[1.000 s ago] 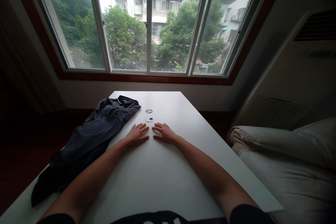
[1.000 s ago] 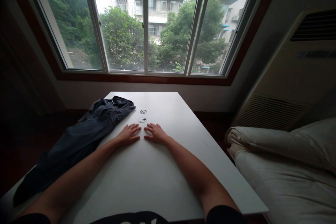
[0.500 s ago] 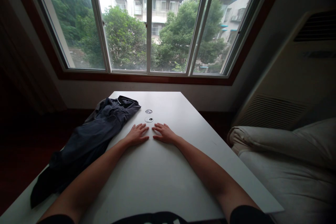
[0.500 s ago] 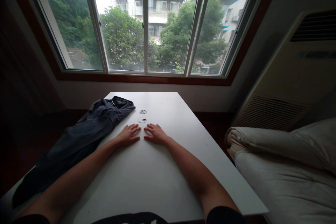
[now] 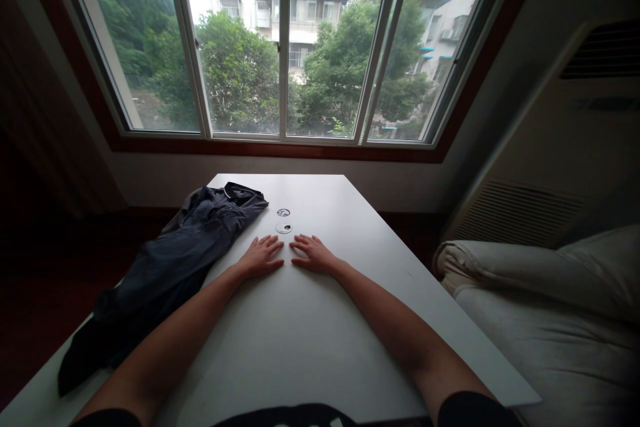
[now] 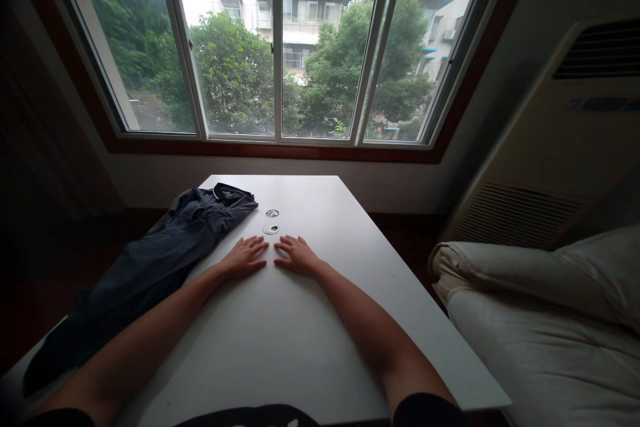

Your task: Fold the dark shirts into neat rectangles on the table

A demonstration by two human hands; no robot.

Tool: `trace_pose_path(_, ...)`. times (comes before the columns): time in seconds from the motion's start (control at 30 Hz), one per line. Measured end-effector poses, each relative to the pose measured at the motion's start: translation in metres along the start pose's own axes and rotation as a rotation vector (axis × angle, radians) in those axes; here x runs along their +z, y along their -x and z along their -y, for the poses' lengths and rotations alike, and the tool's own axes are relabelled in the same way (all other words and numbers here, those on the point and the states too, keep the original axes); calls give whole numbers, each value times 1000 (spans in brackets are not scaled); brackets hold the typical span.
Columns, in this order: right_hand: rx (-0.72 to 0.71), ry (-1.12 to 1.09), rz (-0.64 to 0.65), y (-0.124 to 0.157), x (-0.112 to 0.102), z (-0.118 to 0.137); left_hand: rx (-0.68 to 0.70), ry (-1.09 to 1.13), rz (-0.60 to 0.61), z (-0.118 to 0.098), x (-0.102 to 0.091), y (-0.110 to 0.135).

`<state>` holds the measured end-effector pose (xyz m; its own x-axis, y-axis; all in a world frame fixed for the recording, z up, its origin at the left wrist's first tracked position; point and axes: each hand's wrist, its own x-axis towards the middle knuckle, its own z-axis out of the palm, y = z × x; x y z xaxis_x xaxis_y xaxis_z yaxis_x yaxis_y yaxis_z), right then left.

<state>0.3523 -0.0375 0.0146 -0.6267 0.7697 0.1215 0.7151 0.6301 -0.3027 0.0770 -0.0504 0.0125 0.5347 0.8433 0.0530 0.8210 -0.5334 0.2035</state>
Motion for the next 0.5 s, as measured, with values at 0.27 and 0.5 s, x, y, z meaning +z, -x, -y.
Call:
trace_pose_path(0.27,1,-1,5,0,0,0,-3,4,5,-3,-2,1)
trace_pose_path(0.5,-3,6,2,0,2,-1,3,-10,7,-1,-1,0)
